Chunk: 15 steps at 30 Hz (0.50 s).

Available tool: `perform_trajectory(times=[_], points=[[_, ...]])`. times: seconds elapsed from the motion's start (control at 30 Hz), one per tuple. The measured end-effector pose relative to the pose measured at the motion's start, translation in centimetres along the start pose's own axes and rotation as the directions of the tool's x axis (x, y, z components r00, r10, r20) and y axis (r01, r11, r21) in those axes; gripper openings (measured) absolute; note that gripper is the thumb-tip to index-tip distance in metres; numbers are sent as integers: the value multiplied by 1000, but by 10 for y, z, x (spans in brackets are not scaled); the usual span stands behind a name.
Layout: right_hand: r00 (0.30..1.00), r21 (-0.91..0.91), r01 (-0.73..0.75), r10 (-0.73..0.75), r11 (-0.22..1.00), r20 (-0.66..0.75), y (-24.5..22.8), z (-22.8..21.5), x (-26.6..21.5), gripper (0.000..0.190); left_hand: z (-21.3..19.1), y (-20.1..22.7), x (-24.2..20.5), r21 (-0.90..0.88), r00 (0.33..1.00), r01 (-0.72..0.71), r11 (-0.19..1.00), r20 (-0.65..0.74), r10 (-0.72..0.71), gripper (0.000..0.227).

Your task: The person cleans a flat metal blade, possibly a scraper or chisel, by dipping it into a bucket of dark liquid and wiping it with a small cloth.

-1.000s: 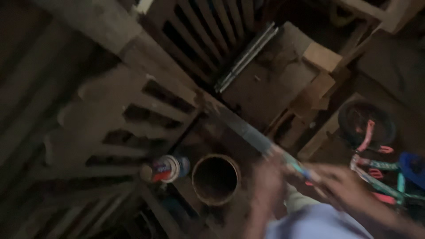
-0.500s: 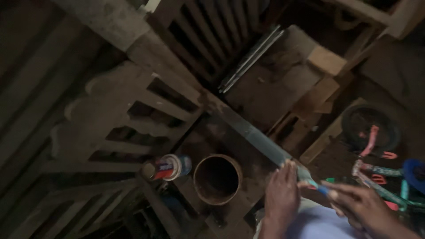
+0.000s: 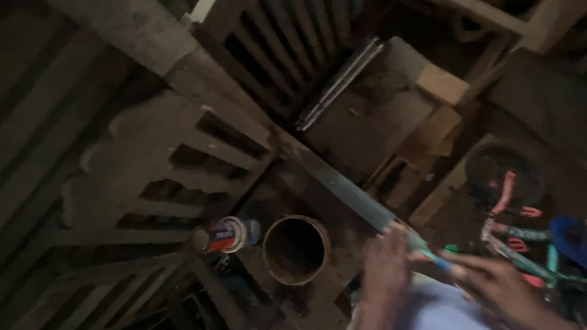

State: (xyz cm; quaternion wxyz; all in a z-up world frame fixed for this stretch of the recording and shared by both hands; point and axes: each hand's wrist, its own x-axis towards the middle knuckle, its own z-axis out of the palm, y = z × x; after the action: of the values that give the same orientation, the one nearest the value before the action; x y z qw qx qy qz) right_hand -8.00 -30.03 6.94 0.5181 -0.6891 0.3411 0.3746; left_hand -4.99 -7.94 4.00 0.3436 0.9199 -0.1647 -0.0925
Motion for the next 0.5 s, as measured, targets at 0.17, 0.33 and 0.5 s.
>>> perform_trajectory(times=[0.17, 0.33, 0.5], points=[[826, 12, 559, -559, 829, 71, -37, 24, 51, 39, -19, -61, 35, -155, 1000, 17, 988, 15, -15, 41], [984, 185, 102, -126, 977, 125, -103, 54, 63, 36, -61, -76, 73, 37, 983, -93, 995, -157, 97, 51], [948, 50, 284, -288, 958, 137, -22, 15, 31, 41, -26, -28, 29, -88, 999, 44, 995, 28, -41, 48]])
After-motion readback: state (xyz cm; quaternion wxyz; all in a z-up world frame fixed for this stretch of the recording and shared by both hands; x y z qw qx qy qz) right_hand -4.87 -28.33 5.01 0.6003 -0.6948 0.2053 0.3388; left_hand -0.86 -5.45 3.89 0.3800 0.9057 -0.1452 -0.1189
